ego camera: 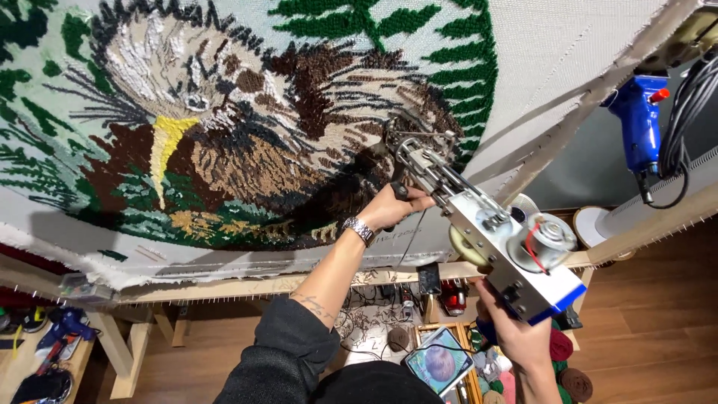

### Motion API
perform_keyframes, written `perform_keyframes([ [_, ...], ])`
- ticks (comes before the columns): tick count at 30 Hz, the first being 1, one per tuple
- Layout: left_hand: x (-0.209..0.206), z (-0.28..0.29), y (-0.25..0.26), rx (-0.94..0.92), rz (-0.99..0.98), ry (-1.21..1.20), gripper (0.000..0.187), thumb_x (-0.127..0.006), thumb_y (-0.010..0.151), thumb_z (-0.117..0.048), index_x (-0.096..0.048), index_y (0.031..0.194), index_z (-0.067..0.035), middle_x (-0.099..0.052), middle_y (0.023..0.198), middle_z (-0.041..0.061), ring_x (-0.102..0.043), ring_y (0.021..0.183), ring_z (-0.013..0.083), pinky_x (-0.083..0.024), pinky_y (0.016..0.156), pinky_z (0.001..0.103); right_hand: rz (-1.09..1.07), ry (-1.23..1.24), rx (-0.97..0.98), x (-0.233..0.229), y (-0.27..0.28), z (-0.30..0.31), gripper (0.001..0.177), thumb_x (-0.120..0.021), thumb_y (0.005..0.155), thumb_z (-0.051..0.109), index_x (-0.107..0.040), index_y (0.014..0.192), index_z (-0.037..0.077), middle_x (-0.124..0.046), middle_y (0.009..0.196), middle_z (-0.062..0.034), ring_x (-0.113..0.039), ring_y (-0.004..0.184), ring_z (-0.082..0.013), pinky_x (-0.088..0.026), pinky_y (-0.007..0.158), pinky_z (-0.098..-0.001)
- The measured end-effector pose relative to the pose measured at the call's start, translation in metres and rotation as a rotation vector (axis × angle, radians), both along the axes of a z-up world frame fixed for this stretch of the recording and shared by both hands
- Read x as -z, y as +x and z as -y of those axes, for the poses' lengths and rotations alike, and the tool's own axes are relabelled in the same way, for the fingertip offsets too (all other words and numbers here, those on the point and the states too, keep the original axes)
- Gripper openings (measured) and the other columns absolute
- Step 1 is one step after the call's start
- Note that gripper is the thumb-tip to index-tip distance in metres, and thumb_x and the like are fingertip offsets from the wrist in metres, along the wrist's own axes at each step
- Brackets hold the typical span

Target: Using a tufting gun to apply yarn to a canvas on a vertical frame to create a rug with a bird design.

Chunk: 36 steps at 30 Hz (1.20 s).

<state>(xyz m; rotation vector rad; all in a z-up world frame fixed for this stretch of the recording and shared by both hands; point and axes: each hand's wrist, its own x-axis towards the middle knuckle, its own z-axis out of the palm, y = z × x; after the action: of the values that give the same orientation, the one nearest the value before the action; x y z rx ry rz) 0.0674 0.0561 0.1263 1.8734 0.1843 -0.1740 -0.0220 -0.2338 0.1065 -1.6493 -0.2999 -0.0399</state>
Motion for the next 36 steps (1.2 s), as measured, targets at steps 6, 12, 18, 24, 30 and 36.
perform_keyframes([
  [6,-0.015,0.013,-0.011,0.071,0.061,0.072,0.054,-0.07,0.08,-0.057,-0.079,0.121,-0.022,-0.075,0.135,0.006,-0.07,0.127,0.0213,-0.051,0.113,0.04,0.156,-0.091,0.121,0.019,-0.016,0.024,0.018,-0.08,0.087,0.007,-0.062,0.09,0.003,-0.067,0.09,-0.011,-0.067,0.085,-0.0216,-0.061,0.086,-0.0369],
  [12,0.003,0.018,-0.016,0.074,0.019,-0.043,0.047,-0.081,0.074,-0.047,-0.082,0.112,-0.018,-0.078,0.129,0.006,-0.071,0.121,0.0196,-0.052,0.11,0.037,-0.027,-0.011,0.057,0.004,-0.031,0.016,0.014,-0.077,0.089,0.006,-0.064,0.091,0.0,-0.067,0.077,-0.0114,-0.065,0.064,-0.0205,-0.061,0.06,-0.0334],
  [18,0.011,0.016,-0.021,0.074,-0.046,0.022,0.06,-0.077,0.071,-0.059,-0.082,0.118,-0.022,-0.078,0.097,-0.001,-0.048,0.072,0.0096,-0.033,0.068,0.019,-0.011,-0.115,0.077,-0.004,-0.033,0.008,0.017,-0.078,0.089,0.009,-0.062,0.085,0.004,-0.066,0.069,-0.0088,-0.063,0.057,-0.0194,-0.055,0.056,-0.0322],
  [24,0.015,0.013,-0.018,0.063,-0.071,0.024,0.06,-0.077,0.076,-0.056,-0.08,0.123,-0.02,-0.068,0.078,-0.003,-0.032,0.057,0.0083,-0.027,0.058,0.021,0.035,-0.184,0.043,0.002,-0.023,0.007,0.02,-0.08,0.086,0.014,-0.062,0.09,0.005,-0.067,0.078,-0.0084,-0.065,0.066,-0.0218,-0.06,0.066,-0.0349],
  [30,0.018,0.003,-0.007,0.058,-0.087,-0.013,0.063,-0.075,0.08,-0.054,-0.075,0.13,-0.016,-0.039,0.052,-0.007,-0.025,0.047,0.007,-0.023,0.049,0.023,-0.1,-0.108,0.087,-0.019,-0.017,-0.016,0.048,-0.079,0.079,0.012,-0.063,0.123,0.0,-0.076,0.11,-0.0189,-0.077,0.101,-0.0325,-0.066,0.095,-0.0459],
  [36,0.043,-0.015,0.029,-0.026,-0.056,-0.138,0.062,-0.082,0.082,-0.04,-0.072,0.135,-0.009,-0.052,0.06,-0.006,-0.03,0.049,0.0072,-0.026,0.047,0.023,-0.141,-0.168,0.13,-0.032,-0.006,-0.044,0.048,-0.078,0.081,0.018,-0.066,0.125,0.004,-0.077,0.116,-0.0157,-0.076,0.106,-0.0309,-0.064,0.097,-0.0446],
])
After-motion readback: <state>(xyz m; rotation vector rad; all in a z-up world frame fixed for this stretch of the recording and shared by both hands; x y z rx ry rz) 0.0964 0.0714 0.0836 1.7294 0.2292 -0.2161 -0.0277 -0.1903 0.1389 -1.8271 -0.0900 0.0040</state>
